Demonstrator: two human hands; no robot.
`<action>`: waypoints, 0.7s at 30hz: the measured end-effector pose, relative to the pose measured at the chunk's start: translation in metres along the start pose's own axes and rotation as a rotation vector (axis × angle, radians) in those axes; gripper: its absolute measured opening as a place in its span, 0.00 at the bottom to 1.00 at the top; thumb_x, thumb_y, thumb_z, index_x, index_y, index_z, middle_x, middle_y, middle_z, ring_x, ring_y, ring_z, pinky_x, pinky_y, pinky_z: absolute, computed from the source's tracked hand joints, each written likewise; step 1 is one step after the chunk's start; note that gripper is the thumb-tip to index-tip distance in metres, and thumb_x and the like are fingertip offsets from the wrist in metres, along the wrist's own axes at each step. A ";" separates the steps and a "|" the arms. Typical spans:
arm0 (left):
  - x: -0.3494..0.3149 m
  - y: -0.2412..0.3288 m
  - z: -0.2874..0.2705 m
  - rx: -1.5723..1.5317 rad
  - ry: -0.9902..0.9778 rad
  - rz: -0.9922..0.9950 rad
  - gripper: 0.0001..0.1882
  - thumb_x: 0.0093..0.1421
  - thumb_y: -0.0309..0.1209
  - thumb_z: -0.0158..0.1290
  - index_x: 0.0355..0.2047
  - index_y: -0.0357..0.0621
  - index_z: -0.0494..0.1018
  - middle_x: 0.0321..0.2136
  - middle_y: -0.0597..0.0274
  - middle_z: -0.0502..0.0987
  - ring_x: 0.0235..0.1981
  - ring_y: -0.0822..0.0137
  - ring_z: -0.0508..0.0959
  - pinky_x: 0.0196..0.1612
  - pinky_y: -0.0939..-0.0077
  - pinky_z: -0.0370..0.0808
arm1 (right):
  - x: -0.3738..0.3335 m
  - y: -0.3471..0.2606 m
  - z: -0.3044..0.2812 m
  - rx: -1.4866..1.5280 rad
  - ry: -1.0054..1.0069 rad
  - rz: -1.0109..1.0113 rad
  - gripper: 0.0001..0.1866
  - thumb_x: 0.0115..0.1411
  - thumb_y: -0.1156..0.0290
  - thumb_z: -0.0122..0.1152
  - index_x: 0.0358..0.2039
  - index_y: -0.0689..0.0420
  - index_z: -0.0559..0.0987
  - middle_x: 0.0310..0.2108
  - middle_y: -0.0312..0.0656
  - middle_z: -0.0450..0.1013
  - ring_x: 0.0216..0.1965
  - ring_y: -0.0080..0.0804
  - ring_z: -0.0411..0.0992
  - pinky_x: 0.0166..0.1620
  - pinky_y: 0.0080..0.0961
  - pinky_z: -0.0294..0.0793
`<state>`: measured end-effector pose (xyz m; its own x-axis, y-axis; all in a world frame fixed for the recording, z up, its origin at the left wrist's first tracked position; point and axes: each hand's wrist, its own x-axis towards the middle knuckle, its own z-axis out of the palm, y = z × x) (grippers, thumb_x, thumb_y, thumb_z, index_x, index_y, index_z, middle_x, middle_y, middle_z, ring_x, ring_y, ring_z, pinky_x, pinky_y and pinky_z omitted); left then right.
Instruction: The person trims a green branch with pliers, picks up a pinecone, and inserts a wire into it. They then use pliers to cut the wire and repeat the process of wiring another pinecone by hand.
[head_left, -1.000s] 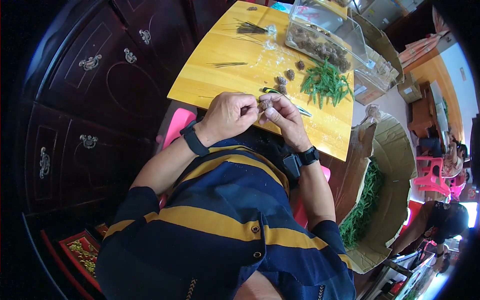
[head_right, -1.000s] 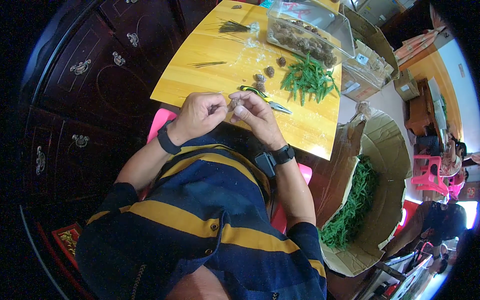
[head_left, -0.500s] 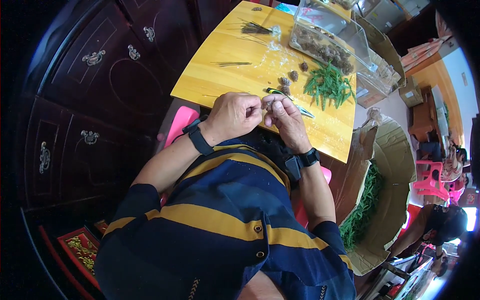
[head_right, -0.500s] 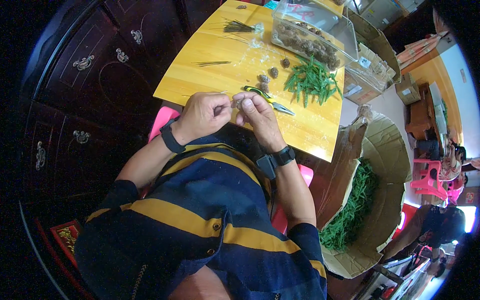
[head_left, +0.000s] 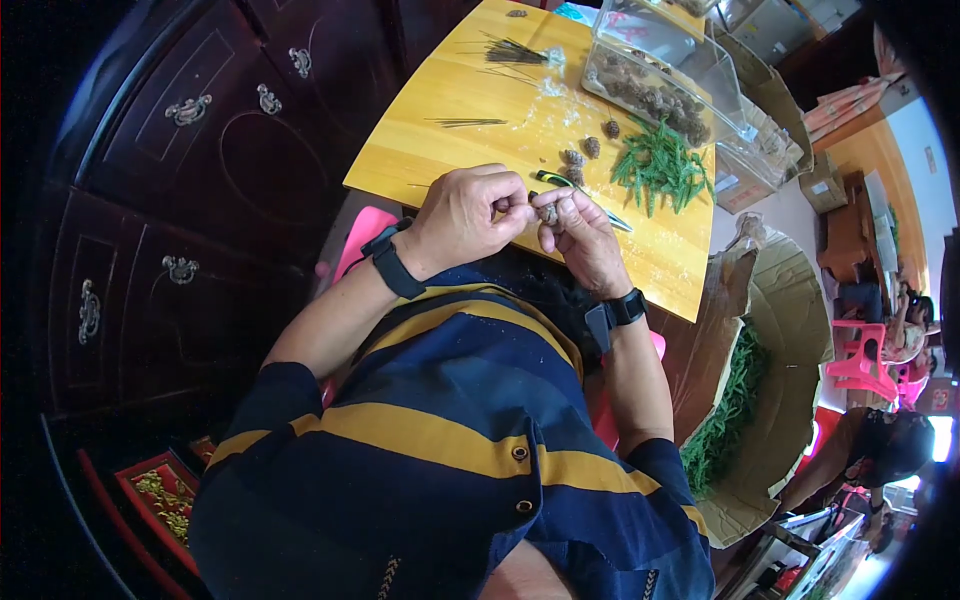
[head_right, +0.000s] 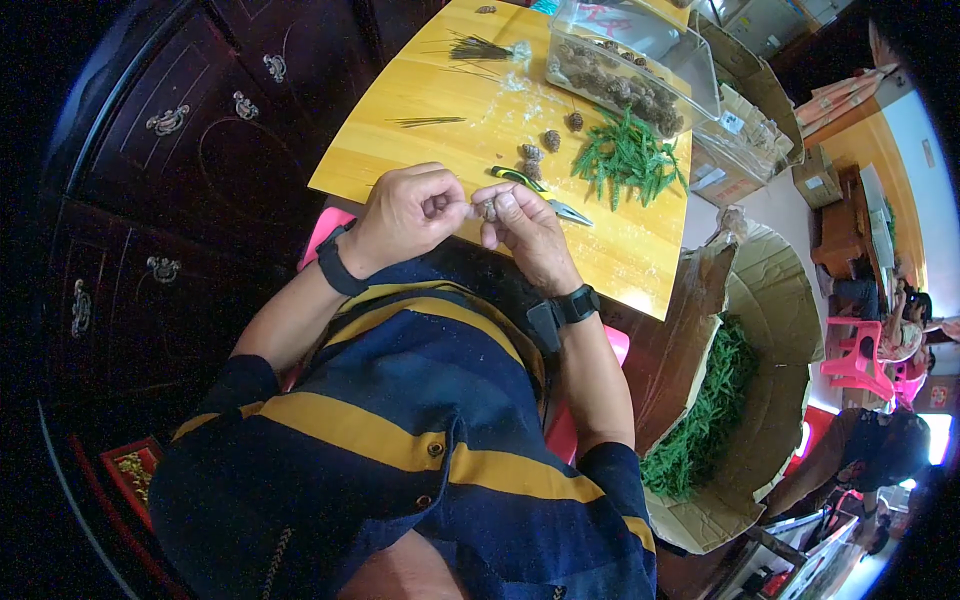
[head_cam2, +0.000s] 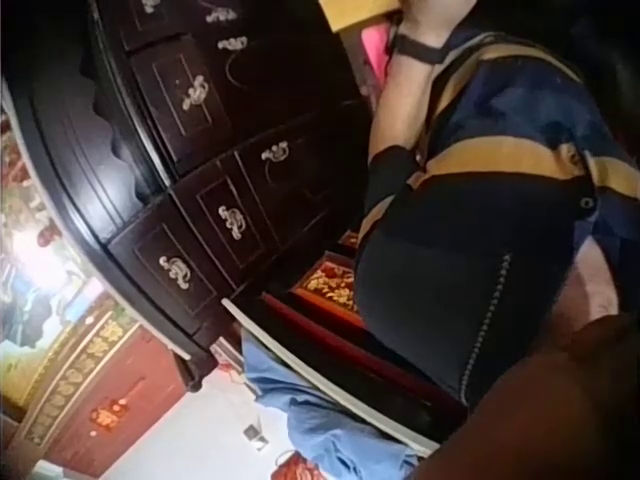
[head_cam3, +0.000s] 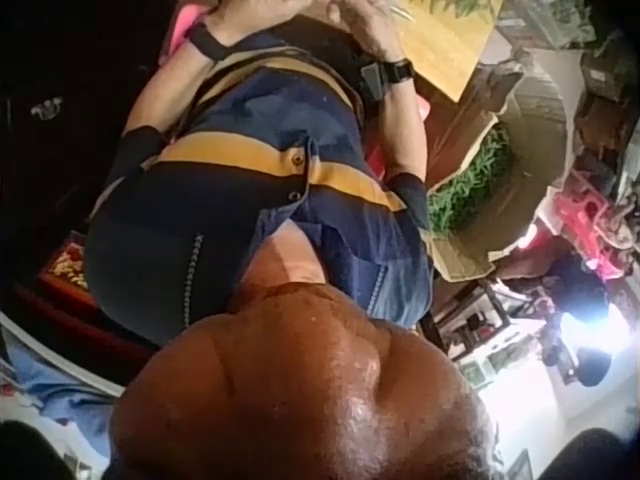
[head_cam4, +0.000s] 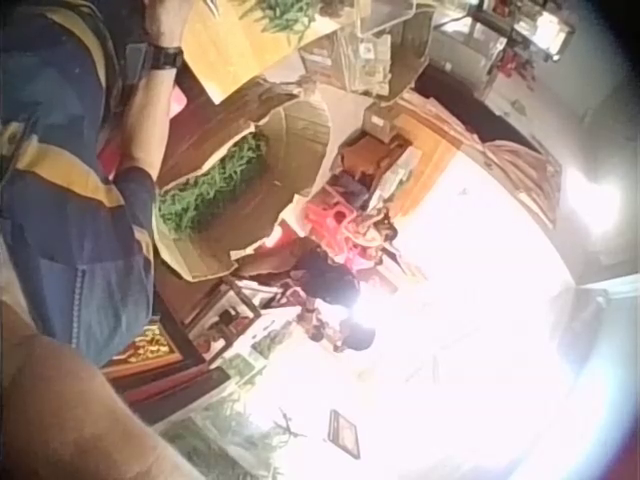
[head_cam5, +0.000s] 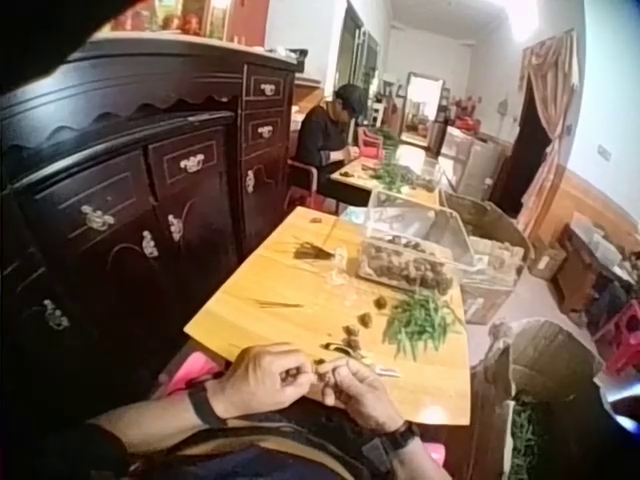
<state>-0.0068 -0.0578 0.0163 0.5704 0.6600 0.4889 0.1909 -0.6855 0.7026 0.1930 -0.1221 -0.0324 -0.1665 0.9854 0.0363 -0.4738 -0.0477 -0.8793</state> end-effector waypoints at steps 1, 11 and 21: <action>0.000 0.000 0.000 -0.005 -0.004 0.005 0.04 0.54 0.21 0.60 0.25 0.38 0.75 0.20 0.63 0.73 0.19 0.74 0.73 0.23 0.78 0.70 | 0.000 0.000 0.001 0.000 0.000 0.001 0.17 0.73 0.58 0.51 0.47 0.60 0.77 0.37 0.35 0.75 0.31 0.22 0.70 0.37 0.19 0.72; -0.002 -0.002 0.005 0.016 0.017 -0.045 0.06 0.53 0.25 0.59 0.23 0.40 0.73 0.19 0.56 0.75 0.20 0.58 0.77 0.24 0.67 0.72 | 0.003 0.005 0.003 0.048 0.059 -0.056 0.16 0.73 0.60 0.51 0.49 0.59 0.75 0.41 0.40 0.77 0.33 0.24 0.73 0.39 0.20 0.74; -0.003 -0.012 0.006 -0.108 -0.035 -0.073 0.04 0.56 0.22 0.59 0.26 0.37 0.76 0.19 0.64 0.74 0.19 0.76 0.72 0.23 0.79 0.68 | 0.002 0.005 0.006 0.125 0.097 -0.001 0.15 0.73 0.61 0.50 0.49 0.59 0.74 0.43 0.42 0.76 0.33 0.26 0.74 0.38 0.22 0.75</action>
<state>-0.0060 -0.0529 0.0036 0.5862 0.6945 0.4172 0.1470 -0.5976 0.7882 0.1851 -0.1219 -0.0335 -0.0846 0.9963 -0.0143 -0.5790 -0.0608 -0.8130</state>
